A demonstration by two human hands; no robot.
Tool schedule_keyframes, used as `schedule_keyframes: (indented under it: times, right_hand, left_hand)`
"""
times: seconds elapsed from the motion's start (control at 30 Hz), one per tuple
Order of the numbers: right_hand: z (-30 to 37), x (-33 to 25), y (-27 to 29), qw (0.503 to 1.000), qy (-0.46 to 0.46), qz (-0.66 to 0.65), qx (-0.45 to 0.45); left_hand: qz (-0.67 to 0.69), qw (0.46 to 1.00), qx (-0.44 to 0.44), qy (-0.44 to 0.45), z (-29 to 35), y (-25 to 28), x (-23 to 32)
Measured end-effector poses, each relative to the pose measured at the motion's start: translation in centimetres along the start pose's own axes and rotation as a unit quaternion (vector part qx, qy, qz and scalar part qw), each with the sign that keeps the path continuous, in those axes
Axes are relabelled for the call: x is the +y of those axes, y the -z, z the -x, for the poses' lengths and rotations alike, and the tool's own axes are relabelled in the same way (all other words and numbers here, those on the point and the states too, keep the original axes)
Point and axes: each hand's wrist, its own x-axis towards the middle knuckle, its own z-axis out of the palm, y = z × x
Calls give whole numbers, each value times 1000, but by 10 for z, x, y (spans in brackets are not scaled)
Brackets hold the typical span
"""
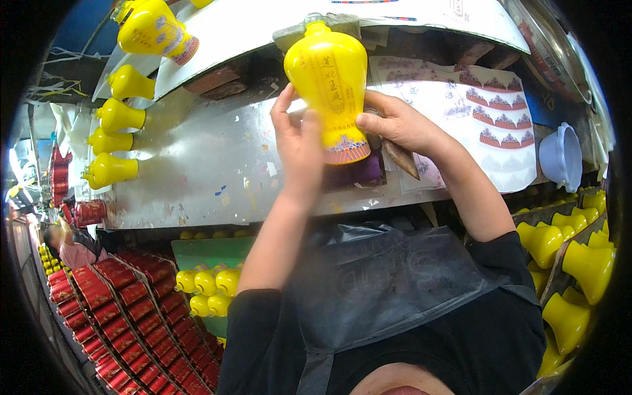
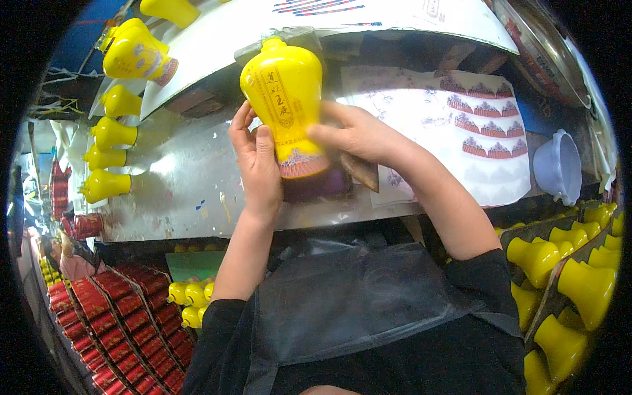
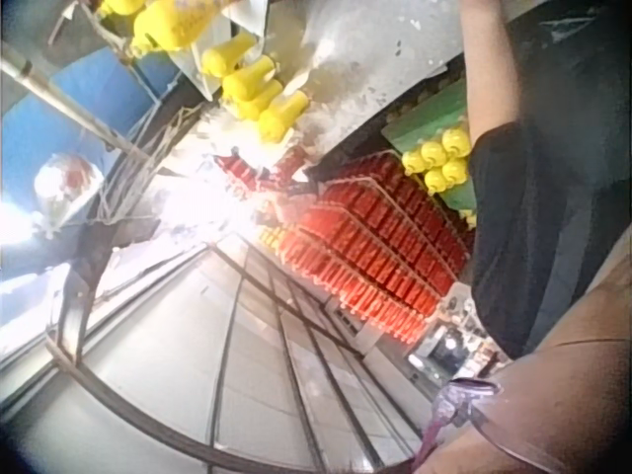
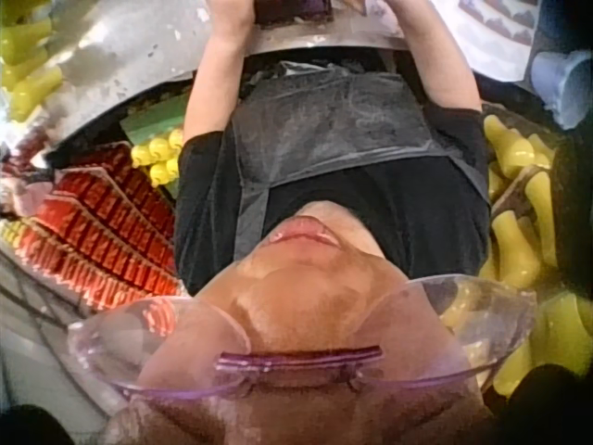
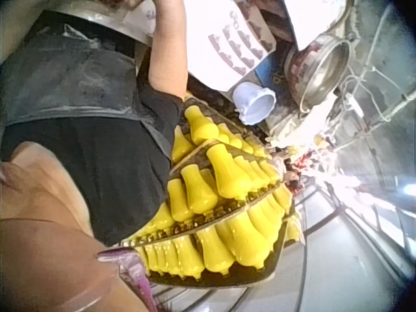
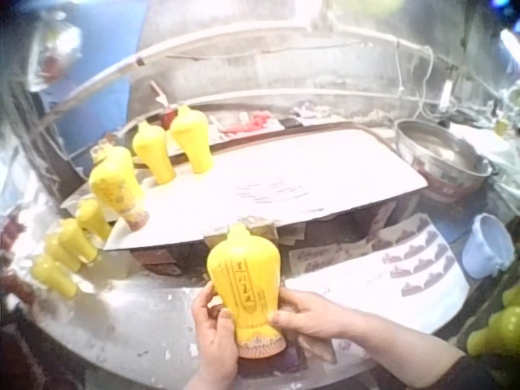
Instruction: The person applies decorative stickers to yellow ceramic vases one at a time. They peel stickers from a sheet, place them on the vase body and neck, smooth them down, and set the finished vases aside on the table.
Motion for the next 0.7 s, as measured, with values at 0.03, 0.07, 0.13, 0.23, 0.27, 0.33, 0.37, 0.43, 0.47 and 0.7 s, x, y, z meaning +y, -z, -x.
schedule_keyframes:
  times: [0.03,0.07,0.13,0.23,0.27,0.33,0.37,0.43,0.47,0.7]
  right_hand:
    - [1,-2,1,1000,-3,4,0]
    - [2,-4,2,1000,-1,1,-2]
    - [3,-10,5,1000,4,5,4]
    - [4,-17,11,995,-88,-23,-49]
    - [3,-18,12,992,-108,-47,-35]
    - [0,-16,9,985,-152,-82,11]
    - [-1,-14,7,992,-113,-54,6]
    - [-3,-8,1,999,-31,30,22]
    - [-4,-5,-2,999,-24,27,30]
    - [-2,-7,2,999,-10,49,-1]
  left_hand:
    - [26,1000,1,9,-1,0,0]
    - [53,998,2,18,-2,1,-1]
    - [77,997,3,20,-3,3,-1]
    - [67,998,-3,-1,-3,7,-2]
    - [64,998,-8,-9,-3,8,-3]
    - [-1,999,-19,-34,-6,8,-5]
    - [-63,996,-24,-51,-10,8,-7]
    - [-117,990,-25,-69,-15,7,-9]
    - [-111,991,-21,-69,-16,6,-10]
    - [-54,998,-8,-23,-13,2,-4]
